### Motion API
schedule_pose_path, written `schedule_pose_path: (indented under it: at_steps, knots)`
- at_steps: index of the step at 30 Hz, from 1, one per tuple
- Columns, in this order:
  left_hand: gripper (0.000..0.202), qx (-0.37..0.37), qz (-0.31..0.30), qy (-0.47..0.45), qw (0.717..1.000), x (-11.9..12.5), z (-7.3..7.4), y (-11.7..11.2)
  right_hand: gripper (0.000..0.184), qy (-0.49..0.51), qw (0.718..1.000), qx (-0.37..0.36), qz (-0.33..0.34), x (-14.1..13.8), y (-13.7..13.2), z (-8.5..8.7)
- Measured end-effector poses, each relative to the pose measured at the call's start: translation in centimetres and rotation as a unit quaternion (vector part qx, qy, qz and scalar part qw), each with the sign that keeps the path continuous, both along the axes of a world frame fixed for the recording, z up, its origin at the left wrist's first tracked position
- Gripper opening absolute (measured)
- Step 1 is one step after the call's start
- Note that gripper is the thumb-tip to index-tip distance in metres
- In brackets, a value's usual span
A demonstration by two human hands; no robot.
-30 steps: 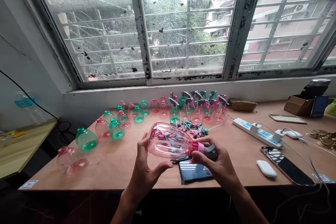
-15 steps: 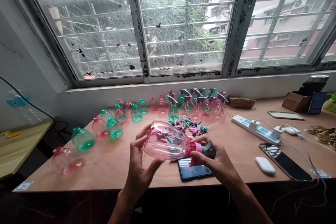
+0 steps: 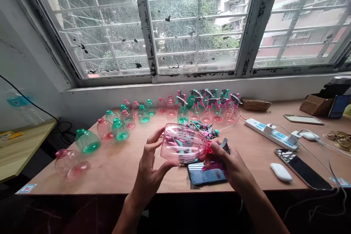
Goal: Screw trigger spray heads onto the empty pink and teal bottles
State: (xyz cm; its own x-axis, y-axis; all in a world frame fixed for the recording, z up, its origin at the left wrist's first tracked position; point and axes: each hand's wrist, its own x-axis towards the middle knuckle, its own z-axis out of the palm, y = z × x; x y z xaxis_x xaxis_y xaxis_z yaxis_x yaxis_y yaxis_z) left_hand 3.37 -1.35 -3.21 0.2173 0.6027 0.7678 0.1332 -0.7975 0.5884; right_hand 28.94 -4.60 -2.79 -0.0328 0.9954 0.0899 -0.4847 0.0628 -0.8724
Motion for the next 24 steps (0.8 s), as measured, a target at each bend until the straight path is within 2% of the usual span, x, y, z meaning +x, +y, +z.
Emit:
schedule_pose_path:
  at_steps: [4,8,13,18,21,24]
  knots:
    - [0.056,0.060,0.038,0.042,0.997,-0.3,0.6,0.0,0.055,0.000,0.998,-0.030,0.047,-0.4,0.1,-0.1]
    - [0.076,0.021,0.021,0.065,0.997,-0.4,0.8,-0.6,0.051,0.009,0.999,-0.029,0.033,-1.2,0.2,-0.4]
    - [0.057,0.015,-0.007,0.038,0.999,-0.8,0.8,-0.7,0.056,0.000,0.996,-0.051,0.072,-1.1,0.5,-0.5]
    - [0.067,0.059,0.039,0.106,0.992,-1.7,1.9,-1.0,0.060,0.004,0.993,-0.075,0.093,-0.8,0.9,-0.5]
    - [0.081,0.030,0.009,0.104,0.994,-1.2,1.9,-1.5,0.059,0.011,0.992,-0.083,0.094,-1.1,0.9,-0.8]
    - [0.068,0.044,-0.012,0.049,0.998,-0.7,1.3,-1.3,0.060,0.011,0.989,-0.101,0.105,-1.3,1.0,-1.2]
